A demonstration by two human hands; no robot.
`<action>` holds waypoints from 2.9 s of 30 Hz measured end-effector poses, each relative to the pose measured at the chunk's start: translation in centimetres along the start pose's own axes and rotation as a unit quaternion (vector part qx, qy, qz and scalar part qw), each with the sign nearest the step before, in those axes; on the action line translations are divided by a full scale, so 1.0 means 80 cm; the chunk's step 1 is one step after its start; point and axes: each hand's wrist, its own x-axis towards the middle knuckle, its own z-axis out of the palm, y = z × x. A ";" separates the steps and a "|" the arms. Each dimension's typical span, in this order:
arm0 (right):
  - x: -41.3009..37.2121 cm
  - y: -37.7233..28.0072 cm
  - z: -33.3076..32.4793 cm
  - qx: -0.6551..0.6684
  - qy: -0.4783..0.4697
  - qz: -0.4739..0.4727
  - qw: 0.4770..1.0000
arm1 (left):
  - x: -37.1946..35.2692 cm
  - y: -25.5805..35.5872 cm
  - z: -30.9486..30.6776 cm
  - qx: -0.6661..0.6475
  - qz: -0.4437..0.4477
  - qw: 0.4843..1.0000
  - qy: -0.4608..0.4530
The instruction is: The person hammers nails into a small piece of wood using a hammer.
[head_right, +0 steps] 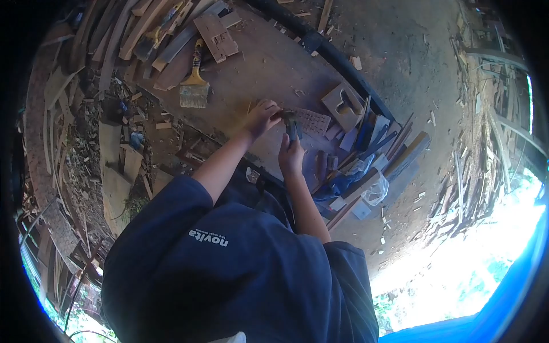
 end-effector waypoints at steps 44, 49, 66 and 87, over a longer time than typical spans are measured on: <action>-0.053 0.040 -0.040 0.071 0.102 0.053 0.991 | 0.004 0.004 -0.011 -0.123 -0.067 0.983 -0.115; -0.070 0.079 -0.046 0.114 0.129 0.075 0.982 | 0.009 0.002 -0.006 -0.077 -0.017 0.993 -0.088; -0.094 0.106 -0.064 0.061 0.165 0.186 0.967 | 0.038 0.050 0.013 0.050 -0.163 0.974 -0.150; -0.095 0.120 -0.067 0.096 0.141 0.188 0.967 | 0.044 0.043 0.022 0.048 -0.147 0.980 -0.127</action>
